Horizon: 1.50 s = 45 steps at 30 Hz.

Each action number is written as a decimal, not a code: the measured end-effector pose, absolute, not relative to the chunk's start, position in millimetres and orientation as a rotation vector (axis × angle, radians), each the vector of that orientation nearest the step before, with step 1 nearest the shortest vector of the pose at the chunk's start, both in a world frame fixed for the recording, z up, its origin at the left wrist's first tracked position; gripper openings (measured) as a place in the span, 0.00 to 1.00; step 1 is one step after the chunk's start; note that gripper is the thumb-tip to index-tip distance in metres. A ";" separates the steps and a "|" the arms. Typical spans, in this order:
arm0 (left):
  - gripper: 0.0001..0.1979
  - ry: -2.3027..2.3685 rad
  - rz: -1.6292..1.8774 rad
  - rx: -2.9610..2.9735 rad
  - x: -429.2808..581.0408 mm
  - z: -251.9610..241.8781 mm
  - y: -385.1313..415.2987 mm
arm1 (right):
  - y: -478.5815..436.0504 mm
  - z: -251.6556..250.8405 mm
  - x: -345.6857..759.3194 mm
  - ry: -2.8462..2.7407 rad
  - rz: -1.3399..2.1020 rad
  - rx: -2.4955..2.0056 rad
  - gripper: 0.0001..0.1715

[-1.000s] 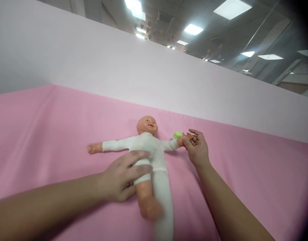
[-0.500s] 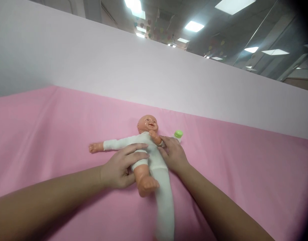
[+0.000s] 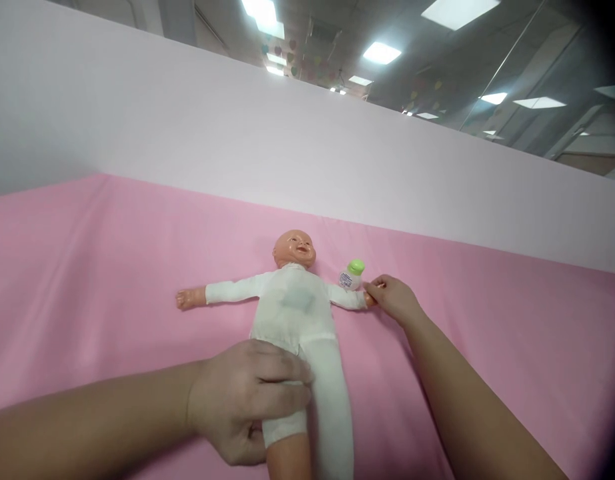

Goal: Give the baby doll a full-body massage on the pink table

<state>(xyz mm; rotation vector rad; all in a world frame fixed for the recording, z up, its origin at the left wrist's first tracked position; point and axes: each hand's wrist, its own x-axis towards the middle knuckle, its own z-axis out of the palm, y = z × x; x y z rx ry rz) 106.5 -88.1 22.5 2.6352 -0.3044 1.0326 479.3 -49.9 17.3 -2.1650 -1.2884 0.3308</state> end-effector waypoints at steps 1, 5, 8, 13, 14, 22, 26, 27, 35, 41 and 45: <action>0.25 -0.291 1.042 2.640 106.5 22.5 -88.4 | -48.4 14.5 484.0 -1.317 0.405 -2.191 0.18; 0.23 -0.223 1.079 2.670 105.0 23.7 -91.0 | -45.7 5.6 489.9 -1.293 0.456 -2.138 0.20; 0.25 -0.110 1.152 2.676 101.7 23.7 -87.9 | -46.8 6.5 484.7 -1.243 0.399 -2.027 0.23; 0.26 0.307 1.310 2.678 94.8 17.1 -65.7 | -54.5 7.5 447.1 -1.193 0.316 -1.346 0.31; 0.26 0.420 1.282 2.664 94.4 15.6 -60.2 | -56.3 5.9 435.5 -1.252 0.285 -1.271 0.33; 0.25 0.754 1.049 2.408 99.5 15.6 -41.4 | -56.2 -7.8 372.5 -2.038 -0.152 -1.333 0.21; 0.28 0.788 1.105 2.495 96.9 11.2 -43.9 | -55.4 -4.5 371.9 -2.046 -0.132 -1.374 0.22; 0.29 0.768 1.126 2.529 95.9 10.1 -44.7 | -55.8 -3.3 373.4 -2.029 -0.096 -1.392 0.21; 0.34 -0.007 1.191 2.591 97.7 26.8 -70.1 | -56.4 -4.2 419.7 -1.497 0.396 -1.274 0.30; 0.24 -0.205 0.854 2.671 110.3 26.8 -86.9 | -51.1 -1.8 467.7 -1.162 0.341 -1.397 0.32; 0.23 -0.123 0.677 2.735 108.1 25.5 -87.3 | -45.4 -4.6 483.0 -1.138 0.268 -1.718 0.23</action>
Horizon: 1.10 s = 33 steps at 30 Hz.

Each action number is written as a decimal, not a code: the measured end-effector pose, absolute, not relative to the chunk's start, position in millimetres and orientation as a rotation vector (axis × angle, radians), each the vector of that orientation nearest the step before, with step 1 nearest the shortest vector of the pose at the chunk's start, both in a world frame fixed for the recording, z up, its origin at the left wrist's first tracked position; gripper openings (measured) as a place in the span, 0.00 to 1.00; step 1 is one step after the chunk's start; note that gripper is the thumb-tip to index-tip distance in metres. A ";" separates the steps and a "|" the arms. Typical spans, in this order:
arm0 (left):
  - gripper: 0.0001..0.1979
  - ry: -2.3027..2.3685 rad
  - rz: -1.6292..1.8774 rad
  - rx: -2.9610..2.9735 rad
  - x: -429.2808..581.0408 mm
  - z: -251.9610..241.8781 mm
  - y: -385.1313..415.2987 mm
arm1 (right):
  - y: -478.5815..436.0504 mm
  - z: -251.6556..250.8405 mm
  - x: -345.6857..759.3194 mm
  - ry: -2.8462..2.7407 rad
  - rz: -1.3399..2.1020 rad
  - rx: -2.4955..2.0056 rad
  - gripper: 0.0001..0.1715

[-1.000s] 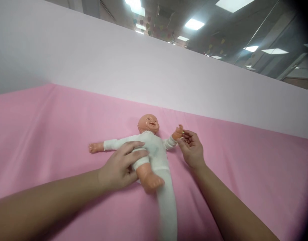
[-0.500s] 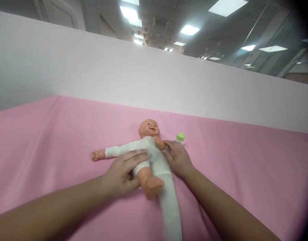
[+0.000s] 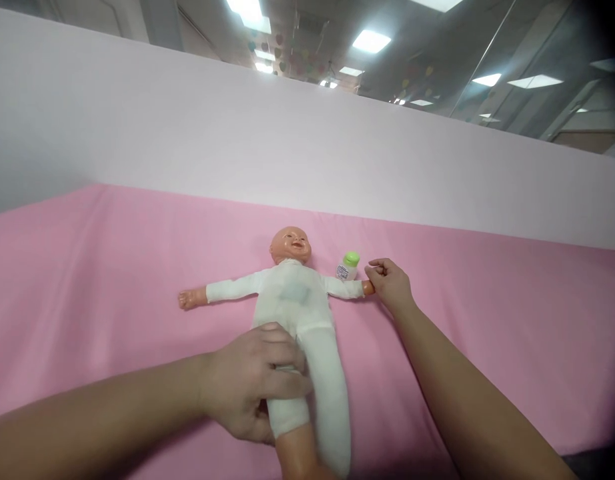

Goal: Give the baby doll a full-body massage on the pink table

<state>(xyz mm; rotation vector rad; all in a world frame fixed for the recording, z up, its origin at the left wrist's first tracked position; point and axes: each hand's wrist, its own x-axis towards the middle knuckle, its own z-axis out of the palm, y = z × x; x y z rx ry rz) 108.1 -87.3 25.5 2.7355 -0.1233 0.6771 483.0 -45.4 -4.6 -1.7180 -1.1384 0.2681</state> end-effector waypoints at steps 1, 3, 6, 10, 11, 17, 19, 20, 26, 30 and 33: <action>0.22 -0.101 0.627 2.754 106.8 25.8 -87.1 | -43.9 -6.5 485.2 -1.135 0.247 -1.766 0.21; 0.22 -0.084 0.568 2.785 104.8 26.4 -86.7 | -40.9 -10.7 488.6 -1.114 0.213 -1.802 0.18; 0.27 -0.111 0.582 2.776 104.8 27.9 -86.3 | -38.4 -13.8 491.2 -1.095 0.159 -1.823 0.17; 0.33 -0.074 0.622 2.642 104.7 32.1 -84.1 | -43.2 -7.4 480.2 -1.120 0.031 -1.767 0.18; 0.32 -0.061 0.626 2.596 103.7 32.5 -82.6 | -46.0 -5.4 472.8 -1.158 -0.016 -1.730 0.18; 0.18 0.317 0.878 2.418 93.5 21.7 -64.5 | -66.8 -12.9 404.6 -1.715 -0.103 -1.336 0.14; 0.15 0.610 0.916 2.439 91.9 16.9 -57.1 | -70.8 -20.4 387.0 -1.940 -0.085 -1.212 0.17; 0.14 0.773 0.904 2.437 91.9 15.2 -53.7 | -71.7 -23.7 381.2 -2.002 -0.083 -1.172 0.21; 0.22 1.354 0.748 2.344 97.6 12.1 -41.0 | -70.6 -30.9 376.4 -2.077 -0.107 -1.079 0.27; 0.29 1.441 0.732 2.320 98.4 11.6 -38.3 | -75.6 -24.4 381.9 -2.153 -0.066 -1.092 0.33; 0.31 1.484 0.706 2.338 97.7 12.4 -37.8 | -83.5 -16.1 386.3 -2.248 0.004 -1.122 0.37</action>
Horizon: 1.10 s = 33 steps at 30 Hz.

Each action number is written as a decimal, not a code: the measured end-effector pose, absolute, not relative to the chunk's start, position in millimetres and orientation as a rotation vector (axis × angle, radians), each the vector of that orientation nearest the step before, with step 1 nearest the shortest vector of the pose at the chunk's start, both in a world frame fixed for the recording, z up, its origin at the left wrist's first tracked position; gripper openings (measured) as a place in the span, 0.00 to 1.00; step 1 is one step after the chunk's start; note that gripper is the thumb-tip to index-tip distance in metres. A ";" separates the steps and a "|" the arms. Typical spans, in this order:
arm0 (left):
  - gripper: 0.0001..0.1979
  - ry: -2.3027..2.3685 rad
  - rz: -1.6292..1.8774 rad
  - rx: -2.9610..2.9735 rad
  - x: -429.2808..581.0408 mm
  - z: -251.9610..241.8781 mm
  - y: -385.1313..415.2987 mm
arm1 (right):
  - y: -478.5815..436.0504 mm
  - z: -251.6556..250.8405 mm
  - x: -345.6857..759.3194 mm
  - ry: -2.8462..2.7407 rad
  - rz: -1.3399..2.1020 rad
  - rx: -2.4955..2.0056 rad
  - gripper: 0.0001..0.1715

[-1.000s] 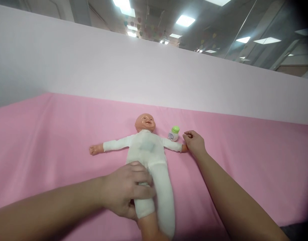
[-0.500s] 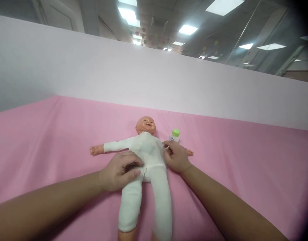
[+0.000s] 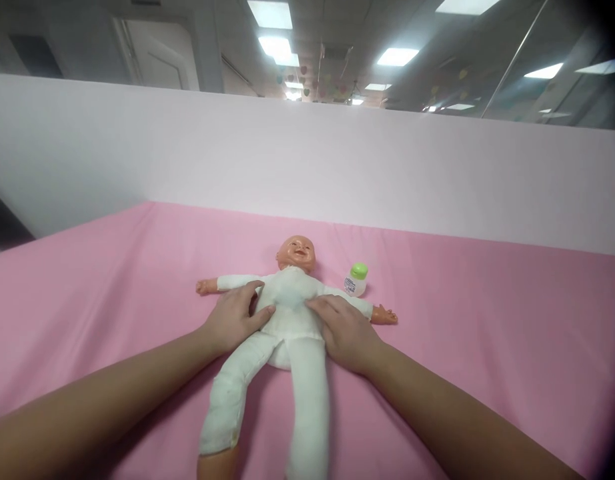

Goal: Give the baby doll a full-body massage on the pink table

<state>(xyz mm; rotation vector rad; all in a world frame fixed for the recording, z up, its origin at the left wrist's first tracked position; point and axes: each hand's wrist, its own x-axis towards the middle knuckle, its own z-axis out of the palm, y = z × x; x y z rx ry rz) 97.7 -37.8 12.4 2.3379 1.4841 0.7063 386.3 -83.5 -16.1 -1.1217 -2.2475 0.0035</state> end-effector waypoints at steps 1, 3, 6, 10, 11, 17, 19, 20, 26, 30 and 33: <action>0.31 1.488 0.693 2.353 97.5 12.9 -37.4 | -86.3 -13.3 387.5 -2.269 0.027 -1.133 0.38; 0.34 1.501 0.662 2.380 96.6 13.5 -35.7 | -91.8 -8.2 389.2 -2.304 0.063 -1.144 0.40; 0.39 1.547 0.599 2.408 92.8 11.8 -29.3 | -99.4 -3.3 388.8 -2.354 0.067 -1.142 0.45; 0.48 1.617 0.480 2.385 79.9 4.9 -13.9 | -110.7 -0.2 382.7 -2.416 -0.002 -1.106 0.53; 0.51 1.651 0.441 2.370 75.5 3.0 -9.6 | -114.1 0.7 380.1 -2.425 -0.030 -1.099 0.54; 0.66 1.742 0.419 2.296 56.6 -4.0 7.2 | -141.3 8.5 352.7 -2.539 -0.228 -0.746 0.43; 0.65 1.692 0.499 2.292 56.1 -4.2 7.2 | -150.7 7.3 340.0 -2.521 -0.298 -0.564 0.29; 0.65 1.668 0.533 2.299 56.7 -3.8 6.2 | -154.6 5.6 334.4 -2.493 -0.325 -0.481 0.20; 0.60 1.634 0.536 2.480 68.1 5.4 -7.3 | -151.8 -2.1 340.9 -2.177 -0.262 -0.353 0.15; 0.42 1.507 0.492 2.687 79.4 11.0 -16.2 | -120.5 -0.9 371.8 -2.023 -0.255 -0.614 0.36; 0.32 1.372 0.466 2.834 84.3 12.1 -18.2 | -94.3 -4.6 383.3 -1.992 -0.305 -0.813 0.38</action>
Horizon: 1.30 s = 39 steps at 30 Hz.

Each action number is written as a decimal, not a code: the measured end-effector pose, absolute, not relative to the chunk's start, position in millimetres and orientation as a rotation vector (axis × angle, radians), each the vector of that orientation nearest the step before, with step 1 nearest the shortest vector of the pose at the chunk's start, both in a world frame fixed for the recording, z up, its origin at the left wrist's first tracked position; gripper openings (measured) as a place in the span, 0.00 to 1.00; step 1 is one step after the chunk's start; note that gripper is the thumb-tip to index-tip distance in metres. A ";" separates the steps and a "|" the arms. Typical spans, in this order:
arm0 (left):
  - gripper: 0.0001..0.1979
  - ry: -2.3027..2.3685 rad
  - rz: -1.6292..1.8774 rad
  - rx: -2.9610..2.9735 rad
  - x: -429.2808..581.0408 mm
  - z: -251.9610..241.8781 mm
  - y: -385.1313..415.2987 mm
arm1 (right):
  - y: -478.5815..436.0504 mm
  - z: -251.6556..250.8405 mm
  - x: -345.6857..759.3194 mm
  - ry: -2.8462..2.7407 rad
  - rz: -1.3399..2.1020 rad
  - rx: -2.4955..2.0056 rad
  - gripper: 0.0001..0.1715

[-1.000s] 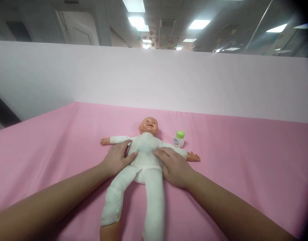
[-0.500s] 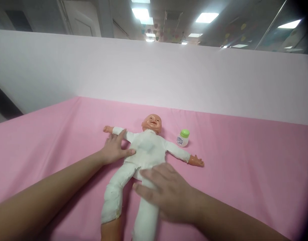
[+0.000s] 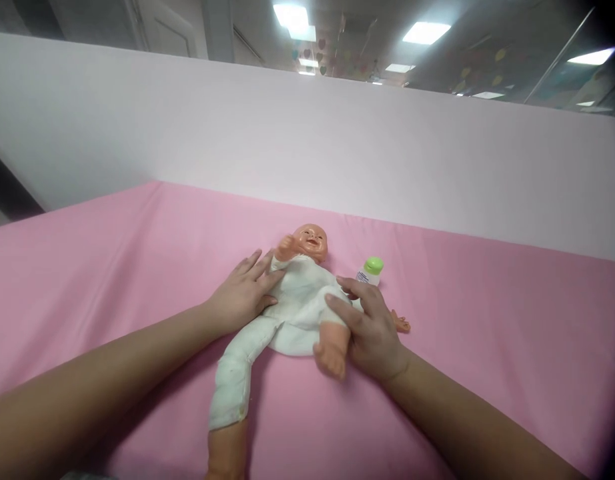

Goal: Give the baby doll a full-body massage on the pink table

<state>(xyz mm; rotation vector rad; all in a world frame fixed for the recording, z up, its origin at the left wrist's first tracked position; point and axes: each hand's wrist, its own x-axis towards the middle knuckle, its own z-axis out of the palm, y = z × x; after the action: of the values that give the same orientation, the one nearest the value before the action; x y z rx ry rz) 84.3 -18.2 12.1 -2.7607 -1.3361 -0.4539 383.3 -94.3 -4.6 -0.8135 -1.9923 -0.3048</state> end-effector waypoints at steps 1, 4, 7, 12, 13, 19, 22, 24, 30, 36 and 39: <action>0.30 -1.265 -0.437 -2.776 84.8 12.0 -18.1 | -88.1 -6.1 384.0 -2.007 -0.297 -0.878 0.37; 0.26 -1.092 -0.389 -2.804 84.1 11.5 -16.9 | -80.7 -7.1 380.3 -2.100 -0.198 -0.984 0.37; 0.25 -1.054 -0.348 -2.794 83.1 11.4 -16.6 | -86.3 -2.7 374.4 -2.189 -0.065 -0.964 0.42; 0.30 -1.177 -0.443 -2.838 80.7 12.3 -17.0 | -99.6 3.8 365.3 -2.200 -0.133 -0.792 0.40; 0.31 -1.245 -0.478 -2.848 79.2 12.1 -16.3 | -103.1 5.4 363.4 -2.194 -0.173 -0.728 0.38; 0.59 -1.740 -0.731 -2.787 66.6 7.4 -1.5 | -139.6 21.1 351.7 -2.296 -0.113 -0.352 0.25; 0.57 -1.831 -0.752 -2.843 64.7 7.8 6.3 | -153.7 19.3 343.2 -2.379 -0.109 -0.253 0.23; 0.55 -1.858 -0.700 -2.850 64.9 8.5 9.5 | -157.8 13.4 336.1 -2.455 -0.175 -0.232 0.20; 0.65 -1.782 -0.735 -2.816 62.5 0.3 11.0 | -161.5 6.1 330.5 -2.366 -0.275 -0.245 0.15; 0.51 -1.384 -0.720 -2.811 65.0 1.6 0.6 | -141.3 8.4 359.7 -2.066 -0.281 -0.409 0.23; 0.38 -1.047 -0.715 -2.819 69.0 8.6 -5.7 | -119.3 6.1 369.5 -2.045 -0.414 -0.604 0.30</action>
<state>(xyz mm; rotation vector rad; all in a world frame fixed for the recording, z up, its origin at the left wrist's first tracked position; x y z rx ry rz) 69.0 -5.7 8.6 -2.8189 -1.0470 -0.7147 369.5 -119.3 6.1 -0.6038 -2.0452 -0.4144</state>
